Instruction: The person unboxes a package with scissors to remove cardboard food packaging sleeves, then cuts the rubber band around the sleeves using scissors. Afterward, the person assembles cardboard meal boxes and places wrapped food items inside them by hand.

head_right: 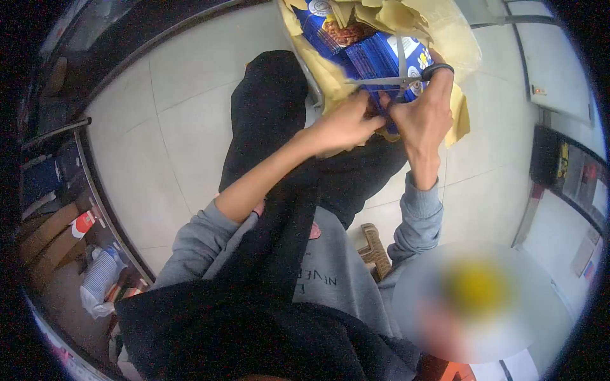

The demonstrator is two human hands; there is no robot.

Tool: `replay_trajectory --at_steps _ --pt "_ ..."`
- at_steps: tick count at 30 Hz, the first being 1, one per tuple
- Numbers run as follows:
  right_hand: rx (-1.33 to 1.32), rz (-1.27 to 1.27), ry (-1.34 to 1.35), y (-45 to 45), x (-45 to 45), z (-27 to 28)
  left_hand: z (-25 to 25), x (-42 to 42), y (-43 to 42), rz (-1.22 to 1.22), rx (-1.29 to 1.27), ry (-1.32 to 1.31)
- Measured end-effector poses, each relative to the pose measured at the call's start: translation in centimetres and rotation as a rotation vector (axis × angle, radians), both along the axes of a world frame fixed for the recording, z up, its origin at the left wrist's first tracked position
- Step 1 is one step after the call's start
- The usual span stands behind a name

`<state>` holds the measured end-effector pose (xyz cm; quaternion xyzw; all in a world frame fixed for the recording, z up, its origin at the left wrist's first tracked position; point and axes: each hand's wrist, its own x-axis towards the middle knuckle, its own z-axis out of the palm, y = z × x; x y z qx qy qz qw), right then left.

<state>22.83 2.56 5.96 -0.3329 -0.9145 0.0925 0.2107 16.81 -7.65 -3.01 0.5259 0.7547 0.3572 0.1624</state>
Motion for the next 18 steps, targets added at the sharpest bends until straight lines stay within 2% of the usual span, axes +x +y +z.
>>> replay_trajectory --at_steps 2,3,4,6,7,8,10,11,16,18 --pt "-0.019 -0.006 0.021 0.0 0.2 -0.1 -0.3 -0.4 1.9 -0.046 -0.002 -1.885" --pt "-0.013 -0.002 0.028 0.0 0.2 -0.1 -1.1 -0.7 1.7 -0.109 0.134 -1.918" --pt "-0.021 0.009 0.062 0.1 0.3 -0.3 -1.8 -1.0 1.8 -0.116 0.138 -1.907" --pt "-0.035 0.007 0.087 -0.3 0.8 -0.7 -2.9 -1.1 1.7 0.043 0.157 -1.872" --pt "-0.056 -0.011 0.088 -0.4 1.0 -0.8 -3.5 -2.3 1.8 -0.029 0.178 -2.067" --pt "-0.074 -0.028 0.093 -0.6 1.3 -0.9 -2.9 -1.8 2.0 -0.036 0.174 -2.067" --pt "-0.071 -0.021 0.139 -0.7 1.7 -1.1 -0.5 -0.9 3.4 0.261 0.555 -1.891" --pt "-0.079 -0.012 0.176 -0.7 1.9 -1.3 0.1 -0.5 3.9 0.311 0.632 -1.888" --pt "-0.005 0.055 0.216 -0.5 3.4 -2.1 0.0 1.0 3.7 0.241 0.591 -1.784" --pt "-0.063 0.026 0.175 -0.6 4.4 -2.6 0.3 2.8 3.6 0.419 0.532 -1.705"
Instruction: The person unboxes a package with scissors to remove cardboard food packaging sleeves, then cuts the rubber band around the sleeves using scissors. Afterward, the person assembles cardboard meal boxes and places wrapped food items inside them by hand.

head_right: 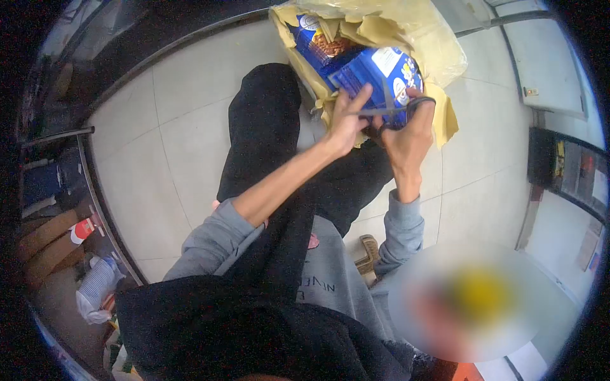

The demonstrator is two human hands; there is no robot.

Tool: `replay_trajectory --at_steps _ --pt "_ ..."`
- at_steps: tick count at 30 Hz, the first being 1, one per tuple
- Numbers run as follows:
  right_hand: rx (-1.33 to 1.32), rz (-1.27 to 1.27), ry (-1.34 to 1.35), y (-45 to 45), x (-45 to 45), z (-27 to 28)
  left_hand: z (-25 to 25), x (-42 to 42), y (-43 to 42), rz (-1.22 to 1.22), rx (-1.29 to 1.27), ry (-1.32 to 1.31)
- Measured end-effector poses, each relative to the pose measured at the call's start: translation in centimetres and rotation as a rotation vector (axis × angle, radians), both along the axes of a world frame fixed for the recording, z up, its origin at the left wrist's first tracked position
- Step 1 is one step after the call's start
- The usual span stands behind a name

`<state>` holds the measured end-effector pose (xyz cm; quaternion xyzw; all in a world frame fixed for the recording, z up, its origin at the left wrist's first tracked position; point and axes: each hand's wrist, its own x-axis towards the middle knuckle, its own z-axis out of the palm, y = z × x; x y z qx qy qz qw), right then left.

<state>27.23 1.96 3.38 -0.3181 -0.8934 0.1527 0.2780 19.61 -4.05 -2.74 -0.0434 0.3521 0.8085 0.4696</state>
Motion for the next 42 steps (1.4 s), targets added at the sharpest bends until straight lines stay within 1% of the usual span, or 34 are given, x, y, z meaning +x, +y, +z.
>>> replay_trajectory --at_steps 1,2,4,5,6,8,10,11,12,13,14,15,16,17,18,19,20,22,24,25,26,28,30,32,33,34,35,36,37,38,39,40,41,42 --pt "0.004 -0.002 0.005 -0.1 0.5 -0.1 -0.2 0.6 -0.2 0.013 0.103 0.052" --pt "-0.012 0.014 0.046 -0.2 1.0 -0.1 -0.1 1.3 -0.5 0.012 0.108 0.059" --pt "-0.035 0.029 0.085 -0.5 2.2 -0.3 0.1 2.5 -2.0 0.016 -0.068 0.173" --pt "-0.090 0.057 0.084 -0.5 3.0 -0.4 0.9 2.3 -3.3 -0.062 -0.054 0.176" --pt "-0.143 0.081 0.089 -0.7 3.6 -0.5 0.7 1.7 -4.5 -0.070 -0.057 0.182" --pt "-0.188 0.180 0.125 -1.5 4.9 -0.6 0.1 -0.1 -6.7 -0.168 0.068 -0.024" --pt "-0.285 0.176 0.174 -3.1 6.9 -1.8 -0.4 -2.4 -9.1 -0.364 0.013 -0.077" --pt "-0.243 0.268 0.184 -3.5 7.9 -2.5 -1.1 -3.8 -10.1 -0.529 -0.024 -0.081" --pt "-0.197 0.354 0.197 -4.0 8.8 -3.2 -0.8 -4.8 -10.6 -0.535 -0.026 -0.073" --pt "-0.273 0.372 0.181 -4.9 9.5 -3.7 -0.4 -5.5 -10.7 -0.668 -0.076 0.037" --pt "-0.252 0.378 0.152 -5.5 10.3 -4.6 0.0 -5.6 -10.6 -0.806 -0.129 0.144" --pt "-0.314 0.284 0.176 -6.3 10.3 -5.1 0.6 -4.4 -10.3 -0.695 -0.211 0.301" --pt "-0.372 0.195 0.202 -7.2 10.1 -5.8 -0.1 -3.7 -9.8 -0.639 -0.267 0.405" --pt "-0.548 0.156 0.302 -7.9 10.2 -7.0 -0.2 -3.1 -9.6 -0.607 -0.261 0.492" --pt "-0.547 0.146 0.313 -8.5 9.9 -7.8 -0.2 -2.7 -9.4 -0.577 -0.255 0.581" --pt "-0.602 0.096 0.413 -9.1 9.7 -8.5 -0.9 -2.3 -9.3 -0.550 -0.303 0.657" --pt "-0.657 0.043 0.512 -9.5 9.5 -8.8 -0.9 -2.2 -9.3 -0.567 -0.305 0.660" --pt "-0.692 0.021 0.492 -9.4 10.3 -8.3 -0.5 -2.0 -9.0 -0.609 -0.344 0.548" --pt "-0.581 0.037 0.252 -8.5 11.9 -7.9 -1.6 -1.7 -9.2 -0.570 -0.289 0.567" --pt "-0.463 -0.006 -0.054 -7.5 13.1 -6.9 -2.4 -1.7 -9.6 -0.614 -0.283 0.438" --pt "-0.454 -0.026 -0.037 -7.5 13.1 -6.6 -2.8 -2.0 -10.1 -0.658 -0.278 0.311" --pt "-1.318 -0.210 0.730 -6.8 13.1 -6.4 -2.0 -2.6 -10.5 -0.767 -0.282 0.101" --pt "-1.486 -0.156 0.746 -6.8 14.2 -6.9 -1.5 -2.9 -11.0 -0.829 -0.309 0.049" --pt "-1.577 -0.119 0.720 -7.2 14.4 -6.3 -0.7 -2.9 -10.9 -0.849 -0.237 -0.033" --pt "-1.581 -0.137 0.736 -6.7 13.9 -4.5 0.5 -3.0 -10.4 -0.859 -0.265 -0.105" --pt "-1.554 -0.197 0.521 -6.3 13.4 -2.1 1.9 -3.2 -9.9 -0.881 -0.283 -0.115" --pt "-1.523 -0.254 0.302 -6.0 12.9 0.1 4.1 -3.1 -9.0 -0.897 -0.295 -0.008" --pt "-1.476 -0.326 0.387 -5.9 12.9 1.6 6.5 -3.1 -8.3 -0.910 -0.302 0.095" --pt "-1.450 -0.339 0.463 -5.7 12.8 3.1 8.4 -3.7 -7.2 -0.957 -0.266 0.146" --pt "-1.416 -0.345 0.543 -5.1 12.8 5.2 11.5 -3.7 -5.7 -0.950 -0.226 0.191" --pt "-1.485 -0.292 0.474 -3.9 13.4 8.2 15.6 -3.9 -4.4 -0.981 -0.206 0.308" --pt "-1.407 -0.234 0.556 -3.2 13.2 10.7 19.3 -4.1 -3.0 -1.004 -0.174 0.433" --pt "-1.444 -0.193 0.637 -2.2 12.8 13.8 22.5 -4.2 -2.0 -0.968 -0.134 0.529" --pt "-1.471 -0.148 0.720 -1.1 12.5 17.4 24.9 -4.2 -1.8 -0.939 -0.107 0.546"
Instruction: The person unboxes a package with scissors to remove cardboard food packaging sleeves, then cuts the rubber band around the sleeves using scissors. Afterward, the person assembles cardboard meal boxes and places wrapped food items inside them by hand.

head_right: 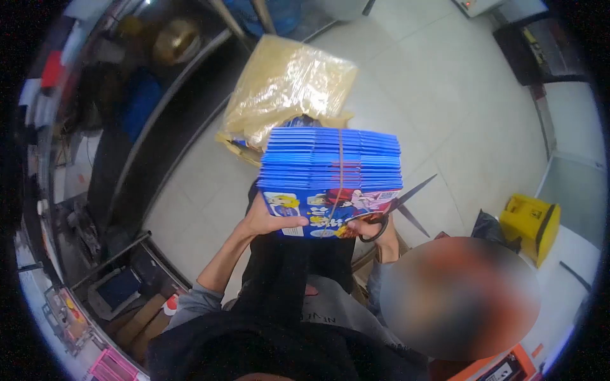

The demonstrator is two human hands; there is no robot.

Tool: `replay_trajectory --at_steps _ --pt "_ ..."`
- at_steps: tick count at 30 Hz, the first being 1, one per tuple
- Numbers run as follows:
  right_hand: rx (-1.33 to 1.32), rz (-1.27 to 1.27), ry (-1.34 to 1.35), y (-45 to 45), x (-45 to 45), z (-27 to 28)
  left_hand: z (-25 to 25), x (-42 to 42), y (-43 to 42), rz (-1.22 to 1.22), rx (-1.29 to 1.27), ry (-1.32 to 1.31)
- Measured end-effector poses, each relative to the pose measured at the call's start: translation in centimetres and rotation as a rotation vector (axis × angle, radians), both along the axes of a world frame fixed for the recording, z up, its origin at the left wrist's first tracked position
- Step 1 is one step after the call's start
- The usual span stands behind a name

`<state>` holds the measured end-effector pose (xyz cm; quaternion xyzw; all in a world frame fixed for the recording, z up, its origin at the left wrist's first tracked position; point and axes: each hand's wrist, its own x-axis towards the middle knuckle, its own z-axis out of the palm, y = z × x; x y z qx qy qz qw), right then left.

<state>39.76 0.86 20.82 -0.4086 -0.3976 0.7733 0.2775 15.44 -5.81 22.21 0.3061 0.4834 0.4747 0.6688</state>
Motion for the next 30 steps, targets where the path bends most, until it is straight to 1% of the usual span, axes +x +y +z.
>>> replay_trajectory --at_steps 1,2,3,4,5,6,8,9,11,12,13,14,16,17,18,19,20,22,23,25,28,30 --pt "0.018 -0.012 0.005 0.9 -0.1 3.6 2.4 0.1 0.3 0.020 0.037 0.002" --pt "0.106 0.008 0.000 1.6 -0.3 7.2 4.8 0.1 0.6 0.039 0.073 0.004" --pt "0.193 0.029 -0.003 2.2 -0.3 11.0 6.8 -0.4 0.8 -0.012 0.227 0.121" --pt "0.208 0.020 0.007 2.6 0.0 15.3 9.6 -0.4 1.0 0.000 0.184 0.119" --pt "0.121 0.108 -0.077 3.3 0.3 19.6 13.6 -0.5 1.7 0.012 0.142 0.117" --pt "0.146 0.117 -0.074 3.7 0.4 21.9 17.6 -0.6 2.5 0.025 0.099 0.114" --pt "0.197 0.134 -0.068 4.6 0.6 26.6 23.9 0.2 3.4 -0.091 0.147 0.037" --pt "0.143 0.048 -0.105 4.6 1.0 29.2 26.1 0.8 3.7 -0.088 0.131 0.078" --pt "0.221 -0.077 -0.066 6.5 1.4 32.4 28.7 3.0 5.1 0.048 0.141 0.010" --pt "0.209 -0.092 -0.078 7.1 2.0 32.8 29.7 4.2 5.8 0.101 0.127 -0.040" --pt "0.197 -0.107 -0.089 7.7 2.5 33.2 29.2 4.9 6.0 0.140 0.048 -0.097" --pt "0.066 -0.093 -0.185 8.1 3.7 33.5 29.0 6.0 6.4 0.174 -0.026 -0.155" --pt "-0.026 -0.048 -0.073 9.3 4.9 33.0 29.6 7.8 7.1 0.247 -0.132 -0.257" --pt "-0.027 -0.051 -0.055 9.8 5.5 32.5 28.7 8.4 7.4 0.257 -0.194 -0.312" --pt "-0.044 -0.058 -0.047 10.1 5.8 33.1 28.4 9.2 7.6 0.263 -0.273 -0.373" --pt "-0.076 -0.063 -0.073 10.4 6.2 34.4 28.3 10.3 7.6 0.299 -0.304 -0.370" --pt "-0.065 -0.039 -0.042 10.5 7.0 31.5 28.0 10.5 7.5 0.304 -0.361 -0.412" --pt "-0.089 0.010 -0.175 11.6 9.1 32.6 28.1 12.8 7.8 0.310 -0.372 -0.389" --pt "-0.079 0.001 -0.163 12.5 9.9 32.8 28.6 13.6 8.9 0.301 -0.361 -0.377" --pt "-0.079 -0.048 -0.164 14.1 11.7 33.3 30.2 15.9 10.6 0.314 -0.399 -0.437" --pt "-0.053 -0.072 -0.145 18.3 13.4 35.4 31.7 17.7 15.3 0.302 -0.405 -0.424" --pt "-0.051 -0.070 -0.091 21.5 14.6 35.4 31.9 18.0 19.1 0.280 -0.389 -0.390"
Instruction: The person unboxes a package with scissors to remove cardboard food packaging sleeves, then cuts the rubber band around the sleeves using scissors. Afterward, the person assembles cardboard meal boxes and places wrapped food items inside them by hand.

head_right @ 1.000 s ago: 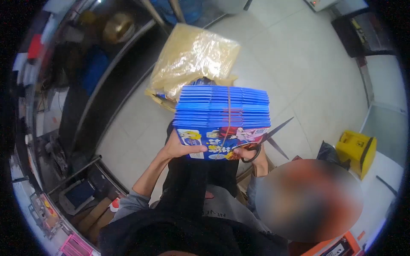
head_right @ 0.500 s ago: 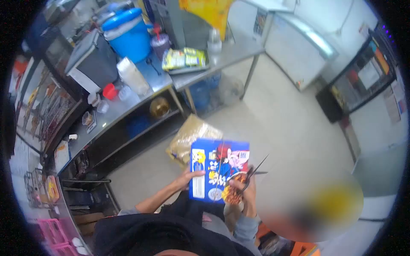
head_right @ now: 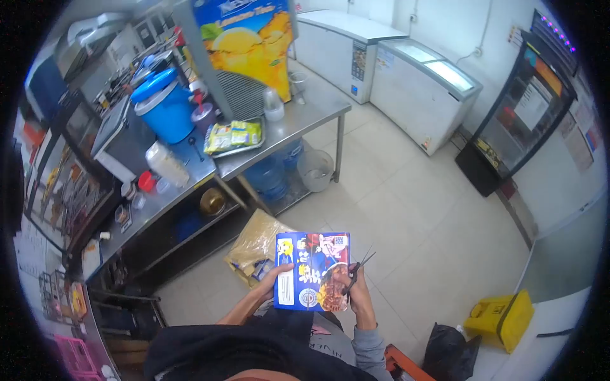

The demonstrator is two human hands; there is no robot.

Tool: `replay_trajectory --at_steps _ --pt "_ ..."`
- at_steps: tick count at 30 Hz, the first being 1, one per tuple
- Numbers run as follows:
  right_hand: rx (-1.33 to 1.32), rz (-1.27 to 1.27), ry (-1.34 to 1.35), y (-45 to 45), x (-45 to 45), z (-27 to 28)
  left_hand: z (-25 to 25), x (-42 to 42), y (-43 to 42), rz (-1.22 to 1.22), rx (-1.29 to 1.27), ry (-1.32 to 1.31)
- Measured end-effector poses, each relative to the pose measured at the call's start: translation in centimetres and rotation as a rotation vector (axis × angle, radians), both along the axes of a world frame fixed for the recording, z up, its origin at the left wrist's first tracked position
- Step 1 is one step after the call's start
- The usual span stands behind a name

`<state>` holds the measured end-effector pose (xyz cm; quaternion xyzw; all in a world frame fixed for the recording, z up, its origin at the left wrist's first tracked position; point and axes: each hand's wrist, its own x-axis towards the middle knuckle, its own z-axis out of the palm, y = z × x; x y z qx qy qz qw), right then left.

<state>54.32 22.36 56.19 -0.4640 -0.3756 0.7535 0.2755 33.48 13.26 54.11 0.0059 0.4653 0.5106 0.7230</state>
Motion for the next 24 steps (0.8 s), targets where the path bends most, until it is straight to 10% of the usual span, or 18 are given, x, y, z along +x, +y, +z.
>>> replay_trajectory --at_steps 24 --pt "-0.006 -0.170 0.105 50.9 4.6 -2.1 1.7 4.5 52.6 -0.015 0.054 -0.100"
